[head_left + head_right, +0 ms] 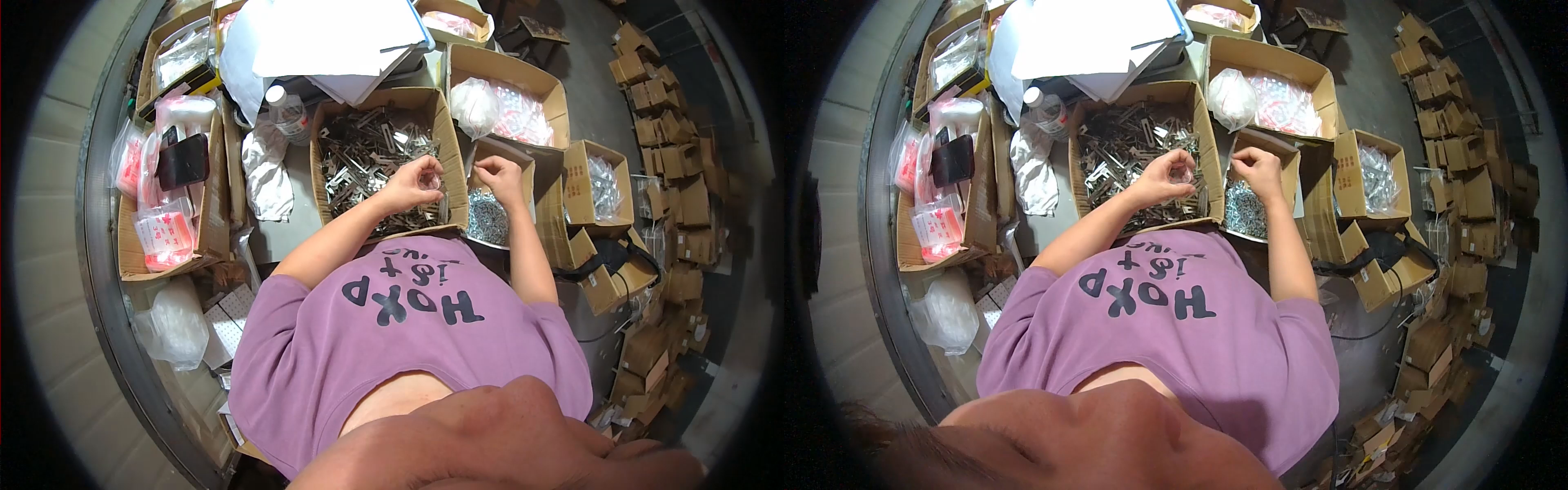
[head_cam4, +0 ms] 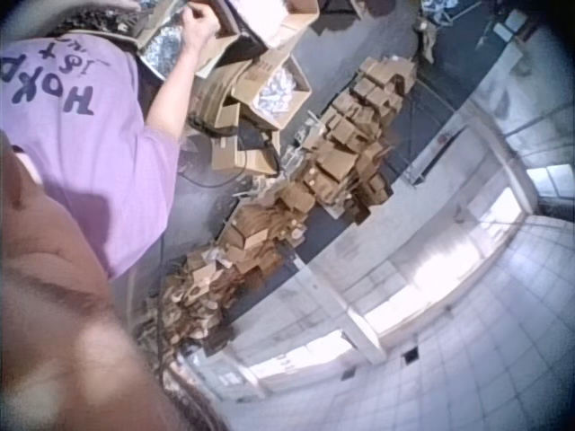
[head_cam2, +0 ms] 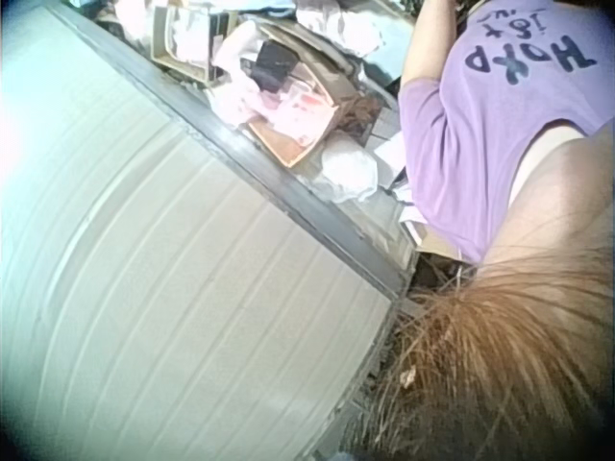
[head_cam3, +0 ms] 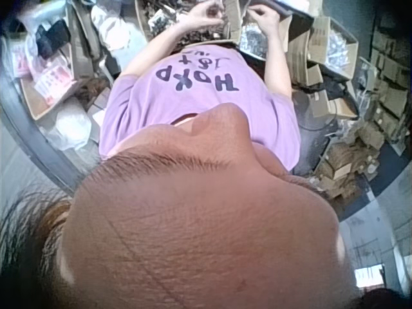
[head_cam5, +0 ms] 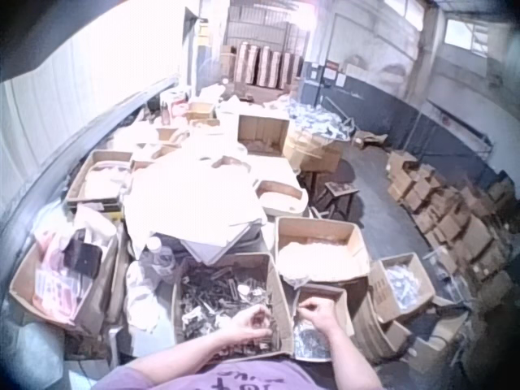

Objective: The person sorts small metal components by hand, picking them from a large cardboard box and placing them into smaller containers or plastic bags.

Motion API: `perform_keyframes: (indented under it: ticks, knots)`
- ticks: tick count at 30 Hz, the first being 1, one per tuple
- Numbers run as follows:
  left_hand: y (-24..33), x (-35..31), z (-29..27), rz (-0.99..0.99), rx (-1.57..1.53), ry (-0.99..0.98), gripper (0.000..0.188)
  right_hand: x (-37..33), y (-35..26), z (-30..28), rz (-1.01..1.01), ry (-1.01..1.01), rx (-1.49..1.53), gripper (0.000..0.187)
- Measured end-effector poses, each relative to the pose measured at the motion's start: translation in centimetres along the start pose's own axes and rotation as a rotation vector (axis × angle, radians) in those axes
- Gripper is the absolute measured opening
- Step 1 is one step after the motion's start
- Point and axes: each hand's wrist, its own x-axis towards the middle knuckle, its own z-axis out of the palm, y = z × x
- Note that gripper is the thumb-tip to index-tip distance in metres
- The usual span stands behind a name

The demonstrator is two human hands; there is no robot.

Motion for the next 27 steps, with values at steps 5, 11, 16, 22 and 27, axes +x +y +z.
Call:
perform_keyframes:
  ticks: [5, 11, 16, 22, 27]
  knots:
    - [-0.4, 0.0, 0.3, -0.001, 0.016, -0.018, 0.038, -1.3, -6.7, 2.5, -0.174, -0.243, 0.257, 0.013]
    - [0.5, -0.3, 0.2, -0.037, -0.007, -0.013, 0.040, 3.3, -6.3, 1.2, -0.222, 0.211, -0.053, 0.015]
    - [0.0, 0.0, 0.2, -0.028, 0.016, -0.044, 0.040, 10.5, -2.8, 0.7, -0.311, 0.258, -0.492, 0.020]
    - [-0.1, -0.2, -0.1, -0.012, 0.015, 0.004, 0.040, 14.1, -0.6, 2.6, -0.082, 0.056, -0.692, 0.025]
    - [-0.6, -0.1, -0.6, -0.016, -0.025, 0.029, 0.038, 13.2, -2.0, 1.7, -0.018, 0.043, -0.654, 0.023]
